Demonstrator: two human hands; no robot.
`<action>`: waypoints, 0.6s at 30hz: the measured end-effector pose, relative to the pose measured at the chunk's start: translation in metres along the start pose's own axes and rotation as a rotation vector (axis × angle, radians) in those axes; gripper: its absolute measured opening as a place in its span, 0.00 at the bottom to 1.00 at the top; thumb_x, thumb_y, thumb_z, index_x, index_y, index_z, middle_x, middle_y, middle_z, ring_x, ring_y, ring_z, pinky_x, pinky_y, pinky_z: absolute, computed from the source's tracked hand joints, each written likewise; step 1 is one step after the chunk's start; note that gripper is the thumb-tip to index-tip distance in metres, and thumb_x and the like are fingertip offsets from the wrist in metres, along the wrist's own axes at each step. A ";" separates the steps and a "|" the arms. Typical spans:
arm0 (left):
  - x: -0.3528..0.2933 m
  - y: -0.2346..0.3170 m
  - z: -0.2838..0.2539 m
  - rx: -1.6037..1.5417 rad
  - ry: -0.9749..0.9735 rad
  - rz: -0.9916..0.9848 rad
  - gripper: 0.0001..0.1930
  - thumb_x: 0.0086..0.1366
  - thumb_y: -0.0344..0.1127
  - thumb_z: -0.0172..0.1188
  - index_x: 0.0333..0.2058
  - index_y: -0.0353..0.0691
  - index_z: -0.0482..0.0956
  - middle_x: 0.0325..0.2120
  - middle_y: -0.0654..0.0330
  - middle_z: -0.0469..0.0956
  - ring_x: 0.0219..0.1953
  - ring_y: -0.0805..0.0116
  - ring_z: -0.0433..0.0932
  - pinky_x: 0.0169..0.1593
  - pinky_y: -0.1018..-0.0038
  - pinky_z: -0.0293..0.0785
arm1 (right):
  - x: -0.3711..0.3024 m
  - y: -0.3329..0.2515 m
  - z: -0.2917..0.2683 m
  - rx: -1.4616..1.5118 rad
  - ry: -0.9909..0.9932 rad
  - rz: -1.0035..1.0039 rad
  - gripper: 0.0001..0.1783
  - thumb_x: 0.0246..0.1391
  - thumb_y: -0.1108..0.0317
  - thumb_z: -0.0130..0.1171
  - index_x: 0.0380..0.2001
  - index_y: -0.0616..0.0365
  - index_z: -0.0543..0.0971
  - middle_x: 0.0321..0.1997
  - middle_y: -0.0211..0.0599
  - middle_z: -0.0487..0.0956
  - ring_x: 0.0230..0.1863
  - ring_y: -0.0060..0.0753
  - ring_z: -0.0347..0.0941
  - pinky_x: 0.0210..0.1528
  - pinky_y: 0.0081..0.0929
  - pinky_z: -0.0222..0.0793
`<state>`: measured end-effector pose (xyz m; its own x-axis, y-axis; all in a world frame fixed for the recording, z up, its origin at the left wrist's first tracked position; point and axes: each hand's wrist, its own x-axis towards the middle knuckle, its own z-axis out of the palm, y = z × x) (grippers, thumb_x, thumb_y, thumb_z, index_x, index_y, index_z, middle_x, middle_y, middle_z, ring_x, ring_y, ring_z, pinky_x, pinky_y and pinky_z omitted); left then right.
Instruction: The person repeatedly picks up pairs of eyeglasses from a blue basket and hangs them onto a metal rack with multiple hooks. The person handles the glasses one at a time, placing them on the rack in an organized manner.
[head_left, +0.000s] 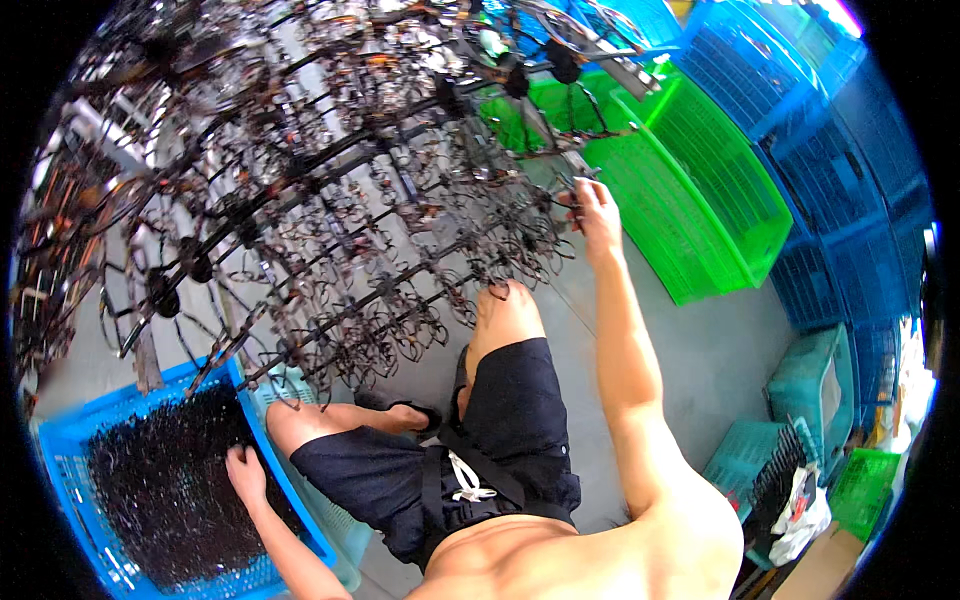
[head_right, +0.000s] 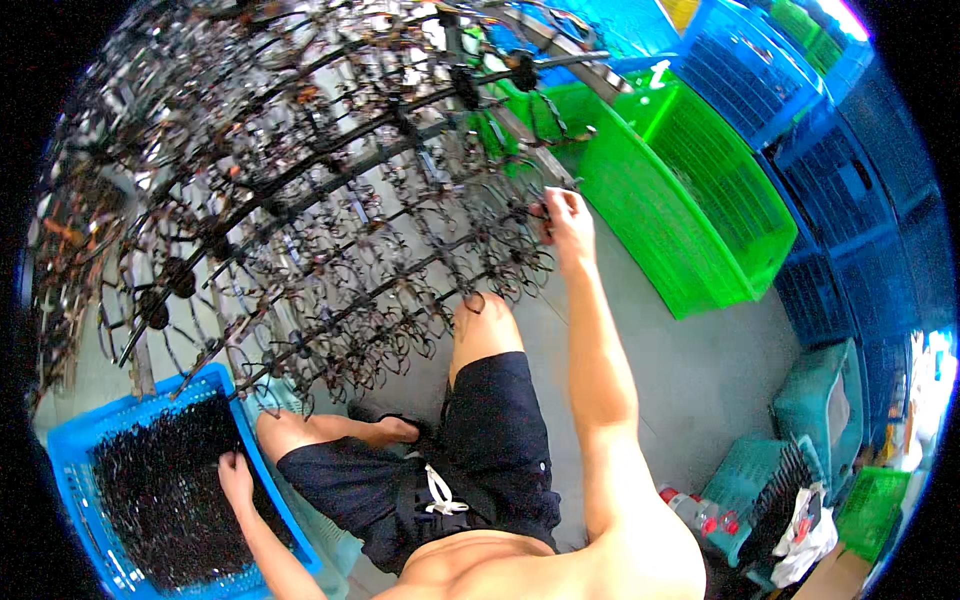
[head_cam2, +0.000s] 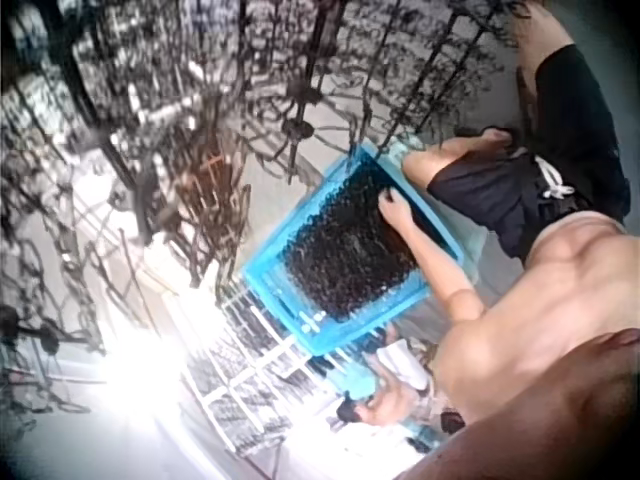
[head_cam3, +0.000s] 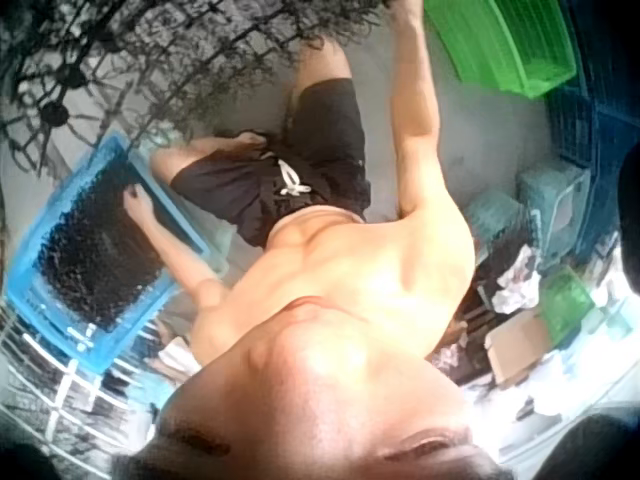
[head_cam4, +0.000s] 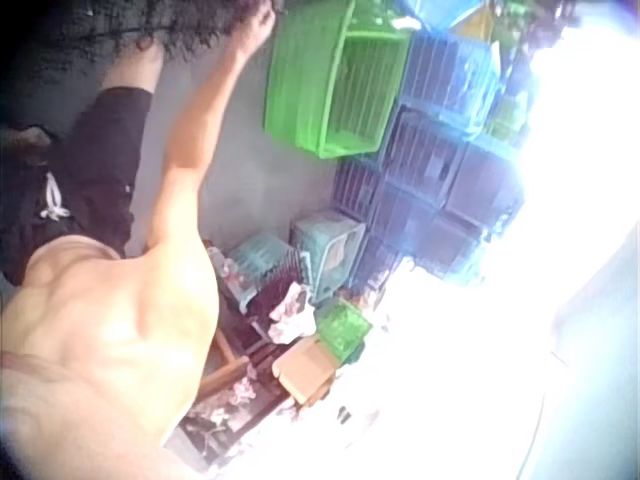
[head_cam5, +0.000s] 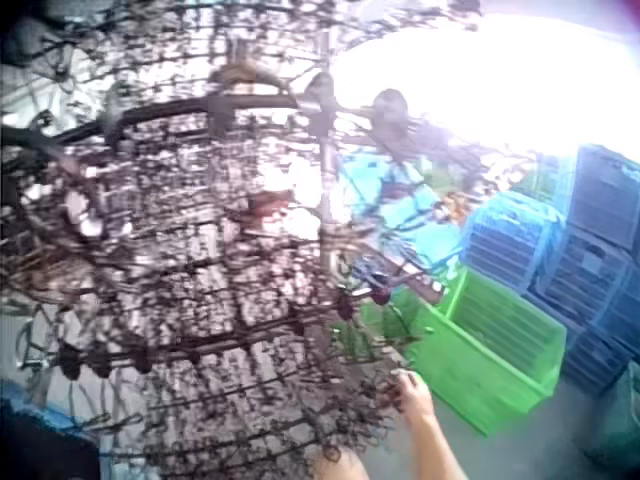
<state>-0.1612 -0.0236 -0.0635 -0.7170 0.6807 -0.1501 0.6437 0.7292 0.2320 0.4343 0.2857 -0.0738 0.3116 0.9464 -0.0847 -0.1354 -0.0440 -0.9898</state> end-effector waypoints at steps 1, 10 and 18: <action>0.000 0.026 -0.006 -0.125 0.069 0.087 0.18 0.61 0.41 0.51 0.42 0.31 0.73 0.41 0.47 0.74 0.44 0.51 0.72 0.48 0.65 0.67 | 0.010 -0.002 -0.010 -0.171 0.013 0.031 0.20 0.58 0.47 0.47 0.40 0.53 0.73 0.30 0.32 0.79 0.23 0.17 0.68 0.24 0.18 0.60; 0.056 0.011 -0.020 0.103 0.135 -0.186 0.18 0.57 0.38 0.48 0.45 0.39 0.72 0.45 0.47 0.72 0.48 0.46 0.70 0.52 0.58 0.66 | 0.072 0.033 -0.068 -0.405 -0.175 0.153 0.20 0.56 0.50 0.51 0.43 0.52 0.77 0.32 0.26 0.74 0.29 0.19 0.67 0.27 0.20 0.61; 0.051 -0.123 0.102 -0.284 -0.105 -0.531 0.43 0.51 0.55 0.61 0.57 0.30 0.55 0.55 0.35 0.59 0.57 0.41 0.61 0.59 0.57 0.61 | -0.031 0.084 -0.052 -0.428 -0.021 0.295 0.28 0.49 0.42 0.57 0.46 0.49 0.71 0.35 0.24 0.72 0.30 0.19 0.61 0.29 0.20 0.57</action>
<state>-0.2493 -0.0717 -0.1978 -0.8810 0.2428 -0.4060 0.0987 0.9337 0.3440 0.4620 0.2361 -0.1604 0.2991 0.8800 -0.3689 0.1839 -0.4325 -0.8827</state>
